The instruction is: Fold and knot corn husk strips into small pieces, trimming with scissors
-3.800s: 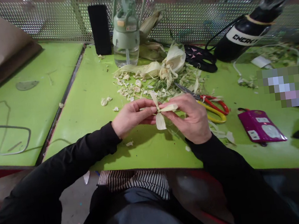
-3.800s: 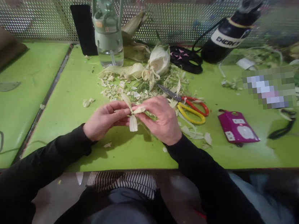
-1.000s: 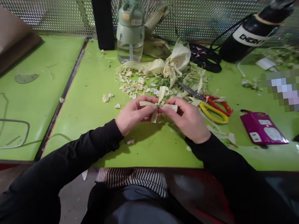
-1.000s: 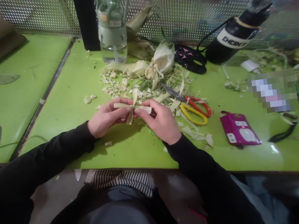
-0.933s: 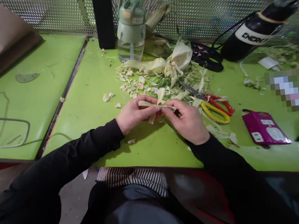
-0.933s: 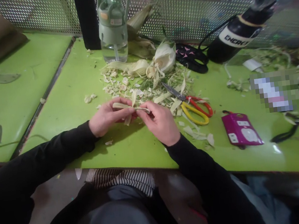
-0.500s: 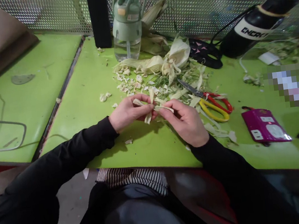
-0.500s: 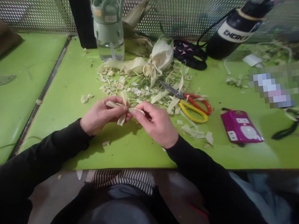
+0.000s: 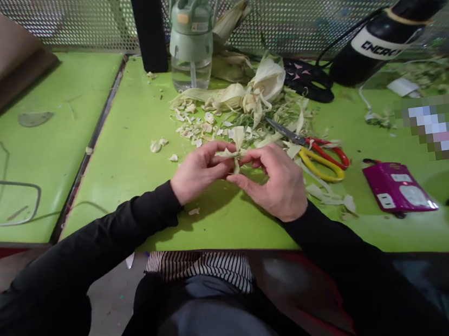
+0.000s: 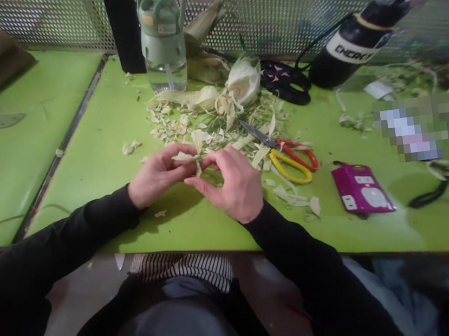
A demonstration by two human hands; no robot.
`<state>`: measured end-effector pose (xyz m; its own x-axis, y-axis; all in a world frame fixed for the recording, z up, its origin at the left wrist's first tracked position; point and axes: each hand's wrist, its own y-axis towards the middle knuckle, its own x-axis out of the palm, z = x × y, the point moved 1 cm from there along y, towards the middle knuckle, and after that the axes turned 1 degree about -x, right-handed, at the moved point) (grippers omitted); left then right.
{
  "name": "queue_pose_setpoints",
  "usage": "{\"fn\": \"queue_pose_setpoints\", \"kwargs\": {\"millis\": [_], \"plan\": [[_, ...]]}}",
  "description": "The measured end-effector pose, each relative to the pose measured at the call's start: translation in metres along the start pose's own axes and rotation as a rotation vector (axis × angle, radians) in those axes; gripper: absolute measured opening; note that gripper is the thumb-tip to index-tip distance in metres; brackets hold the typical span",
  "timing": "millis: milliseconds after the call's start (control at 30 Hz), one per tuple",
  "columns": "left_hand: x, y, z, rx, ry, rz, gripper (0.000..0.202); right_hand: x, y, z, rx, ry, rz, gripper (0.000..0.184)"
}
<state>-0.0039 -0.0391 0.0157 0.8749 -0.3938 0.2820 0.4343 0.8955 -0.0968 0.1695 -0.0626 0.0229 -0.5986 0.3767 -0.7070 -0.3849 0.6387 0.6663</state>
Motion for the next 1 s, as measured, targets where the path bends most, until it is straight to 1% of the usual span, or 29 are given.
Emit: {"fn": "queue_pose_setpoints", "kwargs": {"millis": [67, 133, 200, 267, 367, 400, 433, 533, 600, 700, 800, 867, 933, 1000], "plan": [[-0.001, 0.001, -0.004, 0.011, 0.034, 0.012, 0.018, 0.002, -0.002, -0.001, 0.022, -0.028, -0.029, 0.025], [-0.002, 0.002, -0.008, 0.011, 0.064, 0.022, 0.019, 0.004, -0.003, -0.002, 0.031, -0.033, -0.052, 0.017], [-0.005, 0.003, -0.009, 0.04, 0.135, 0.018, 0.016, 0.003, -0.004, -0.002, 0.02, -0.03, -0.044, 0.008], [-0.009, 0.004, -0.007, 0.141, 0.276, 0.034, 0.015, 0.001, -0.003, -0.003, 0.002, -0.033, -0.011, 0.004], [-0.013, 0.003, -0.001, 0.362, 0.529, 0.117, 0.013, -0.001, -0.002, -0.004, -0.019, -0.051, 0.013, 0.002], [-0.013, 0.003, 0.001, 0.399, 0.575, 0.121, 0.011, -0.002, -0.002, -0.004, -0.02, -0.054, 0.013, 0.002], [-0.013, 0.002, 0.001, 0.402, 0.586, 0.097, 0.009, -0.002, -0.002, -0.005, -0.016, -0.057, 0.014, 0.002], [-0.01, 0.0, -0.001, 0.331, 0.509, -0.05, 0.009, -0.002, -0.002, -0.007, 0.01, -0.057, 0.006, 0.002], [-0.009, -0.001, -0.001, 0.334, 0.483, -0.107, 0.01, -0.003, -0.002, -0.008, 0.014, -0.056, -0.012, 0.001], [-0.011, 0.0, 0.0, 0.381, 0.503, -0.12, 0.012, -0.005, -0.001, -0.008, -0.008, -0.065, -0.038, 0.005], [-0.014, 0.002, 0.001, 0.391, 0.491, -0.11, 0.021, -0.007, -0.001, -0.008, -0.044, -0.056, -0.059, 0.008], [-0.013, 0.0, 0.002, 0.397, 0.459, -0.113, 0.021, -0.007, -0.001, -0.01, -0.062, -0.041, -0.066, 0.008], [-0.011, -0.002, 0.003, 0.39, 0.424, -0.13, 0.019, -0.008, -0.001, -0.012, -0.067, -0.035, -0.061, 0.01], [-0.008, -0.005, 0.005, 0.351, 0.373, -0.15, 0.02, -0.009, -0.001, -0.014, -0.065, -0.038, -0.057, 0.012]]}}
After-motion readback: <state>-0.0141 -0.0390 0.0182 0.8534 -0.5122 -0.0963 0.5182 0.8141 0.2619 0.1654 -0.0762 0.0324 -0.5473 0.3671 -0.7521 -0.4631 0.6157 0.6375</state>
